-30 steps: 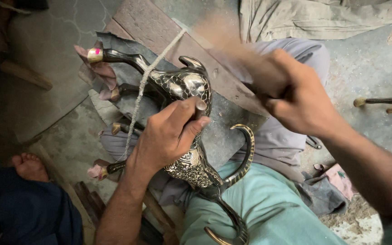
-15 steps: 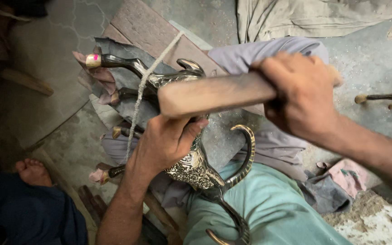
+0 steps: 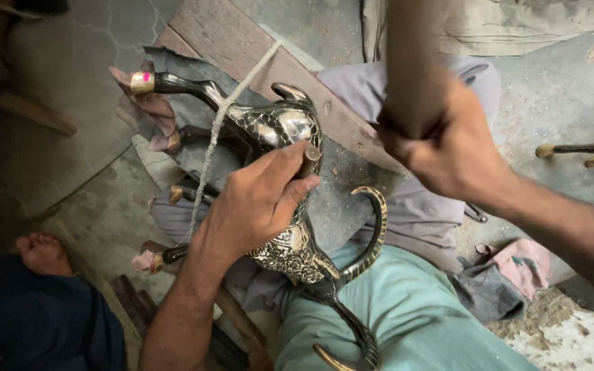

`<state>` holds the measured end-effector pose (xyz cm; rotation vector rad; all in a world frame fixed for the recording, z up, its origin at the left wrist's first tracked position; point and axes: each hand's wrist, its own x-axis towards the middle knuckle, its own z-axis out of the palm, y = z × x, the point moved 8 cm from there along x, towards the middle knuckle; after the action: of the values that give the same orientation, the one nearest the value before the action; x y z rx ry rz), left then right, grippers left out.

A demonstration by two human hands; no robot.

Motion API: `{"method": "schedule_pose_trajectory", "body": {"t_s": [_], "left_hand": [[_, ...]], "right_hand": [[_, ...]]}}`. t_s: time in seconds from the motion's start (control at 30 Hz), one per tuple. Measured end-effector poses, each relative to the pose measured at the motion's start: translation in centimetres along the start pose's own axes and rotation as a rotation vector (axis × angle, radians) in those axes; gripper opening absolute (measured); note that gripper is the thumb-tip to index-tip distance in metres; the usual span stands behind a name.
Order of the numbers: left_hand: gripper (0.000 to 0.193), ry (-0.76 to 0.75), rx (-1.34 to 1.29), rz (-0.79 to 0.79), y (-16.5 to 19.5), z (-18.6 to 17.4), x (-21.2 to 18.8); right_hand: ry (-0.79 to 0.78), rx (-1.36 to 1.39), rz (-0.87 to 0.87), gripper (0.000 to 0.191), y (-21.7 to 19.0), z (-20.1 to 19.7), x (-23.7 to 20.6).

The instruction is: The person uses a wooden mallet to repeatedly strike a chisel held against a decorative metal animal figurine. The chisel is positioned on the figurine's head and neck area while the person hammers to shape or emboss the metal surface.

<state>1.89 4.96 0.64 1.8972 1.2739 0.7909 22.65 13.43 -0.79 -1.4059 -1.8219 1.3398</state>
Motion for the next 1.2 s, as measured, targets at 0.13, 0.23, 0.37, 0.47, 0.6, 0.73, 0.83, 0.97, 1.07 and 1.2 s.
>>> {"method": "schedule_pose_trajectory", "body": {"t_s": [0.13,0.23,0.37,0.47,0.6,0.73,0.83,0.97,1.07,1.2], "left_hand": [[0.039,-0.02,-0.008,0.006,0.1,0.0,0.2],[0.038,-0.034,-0.006,-0.016,0.1,0.0,0.4],[0.039,-0.03,-0.015,0.003,0.4,0.0,0.7],[0.04,-0.032,-0.015,0.0,0.6,-0.1,0.8],[0.041,-0.003,-0.025,0.0,0.9,-0.4,0.9],[0.04,-0.053,-0.038,-0.017,0.7,0.0,1.3],[0.039,-0.055,-0.043,-0.015,0.5,0.1,1.4],[0.04,-0.068,-0.005,0.03,0.7,0.1,1.2],[0.041,-0.048,-0.108,0.014,0.3,0.0,1.5],[0.041,0.018,-0.046,0.054,0.5,-0.3,1.6]], "right_hand": [[0.06,-0.339,-0.387,0.037,-2.7,-0.2,-0.5],[0.024,-0.232,-0.211,0.025,-1.1,-0.5,0.0],[0.011,-0.203,-0.242,0.023,-0.6,-0.2,-0.3],[0.05,-0.127,-0.09,0.025,1.3,-0.3,-0.8],[0.046,-0.02,-0.165,0.025,1.2,-0.3,-1.6],[0.066,-0.262,-0.209,0.039,0.6,-0.8,-2.1],[0.024,-0.223,-0.114,0.039,0.9,-0.7,-2.3],[0.062,-0.512,-0.209,0.042,-1.3,-0.7,-2.6],[0.131,-0.571,-0.321,0.036,-3.6,-1.6,-3.1],[0.21,-0.155,-0.025,0.029,-1.8,-3.4,-3.4]]}}
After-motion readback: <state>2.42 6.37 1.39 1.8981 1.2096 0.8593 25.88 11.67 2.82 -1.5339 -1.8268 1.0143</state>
